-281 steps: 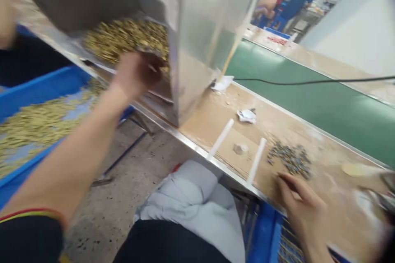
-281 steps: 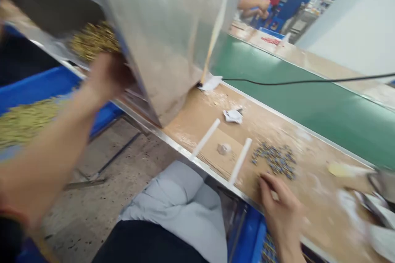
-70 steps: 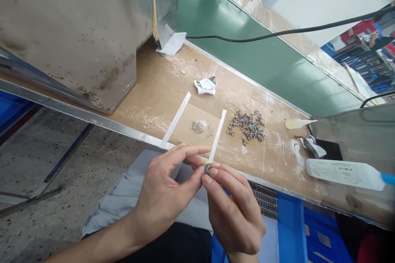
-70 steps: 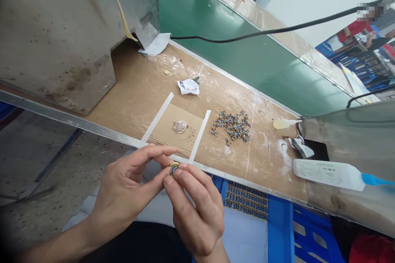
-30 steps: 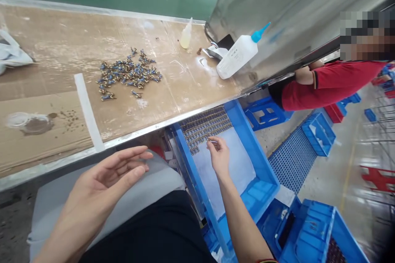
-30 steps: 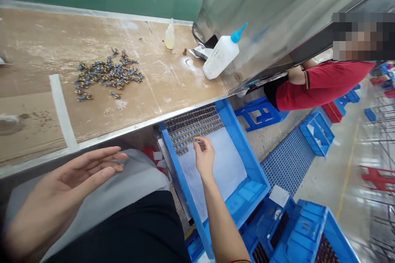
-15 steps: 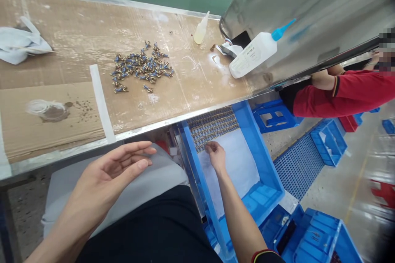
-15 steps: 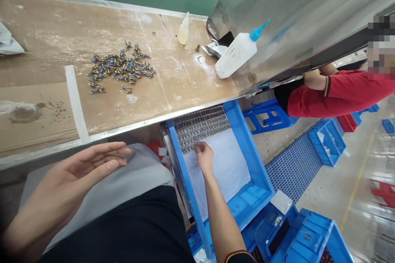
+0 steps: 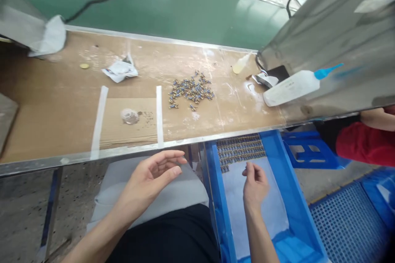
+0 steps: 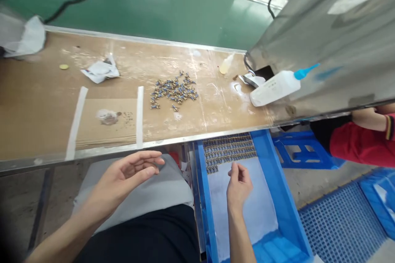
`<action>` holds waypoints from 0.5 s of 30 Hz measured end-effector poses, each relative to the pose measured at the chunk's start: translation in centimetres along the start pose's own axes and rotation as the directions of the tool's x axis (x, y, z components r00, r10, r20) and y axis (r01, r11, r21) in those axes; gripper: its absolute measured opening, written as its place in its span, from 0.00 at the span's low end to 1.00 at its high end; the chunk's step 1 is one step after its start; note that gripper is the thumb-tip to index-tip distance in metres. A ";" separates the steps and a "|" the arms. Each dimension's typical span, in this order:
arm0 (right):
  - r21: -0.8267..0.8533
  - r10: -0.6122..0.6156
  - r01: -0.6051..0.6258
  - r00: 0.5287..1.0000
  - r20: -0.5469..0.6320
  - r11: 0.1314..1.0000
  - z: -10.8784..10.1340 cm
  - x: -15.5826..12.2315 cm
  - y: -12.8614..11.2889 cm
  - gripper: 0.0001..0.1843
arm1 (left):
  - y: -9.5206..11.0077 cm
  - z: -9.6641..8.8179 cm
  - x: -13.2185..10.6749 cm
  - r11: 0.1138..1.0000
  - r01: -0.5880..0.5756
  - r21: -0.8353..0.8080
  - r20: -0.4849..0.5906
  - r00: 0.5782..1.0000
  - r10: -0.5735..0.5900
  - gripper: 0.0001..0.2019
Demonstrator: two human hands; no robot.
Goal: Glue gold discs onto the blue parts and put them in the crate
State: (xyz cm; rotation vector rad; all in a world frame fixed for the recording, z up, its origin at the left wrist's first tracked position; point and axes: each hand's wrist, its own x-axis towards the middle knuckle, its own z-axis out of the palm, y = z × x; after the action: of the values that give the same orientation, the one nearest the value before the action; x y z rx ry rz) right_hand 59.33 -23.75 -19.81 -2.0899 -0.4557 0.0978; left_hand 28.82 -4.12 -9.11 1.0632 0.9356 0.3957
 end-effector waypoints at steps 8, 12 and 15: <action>0.239 -0.591 0.554 0.638 0.494 0.798 10.5 3.6 -19.9 0.11 | 0.8 -1.6 -1.9 0.998 -0.058 -0.005 -0.048 0.997 0.058 0.20; 0.019 -0.570 0.696 0.572 0.589 0.718 15.0 5.3 -23.2 0.13 | 0.1 -6.8 -5.3 0.996 -0.064 0.067 -0.278 0.957 0.081 0.24; -0.073 -0.519 0.740 0.535 0.667 0.668 14.4 6.0 -23.2 0.18 | 0.0 -12.4 -9.4 0.985 -0.072 0.155 -0.542 0.828 0.145 0.26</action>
State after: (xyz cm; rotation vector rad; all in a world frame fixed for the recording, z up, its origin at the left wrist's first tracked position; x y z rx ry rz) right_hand 54.76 0.92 -7.50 -2.0460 -1.7503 0.2590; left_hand 13.49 -3.49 -6.82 1.1449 1.4347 0.7754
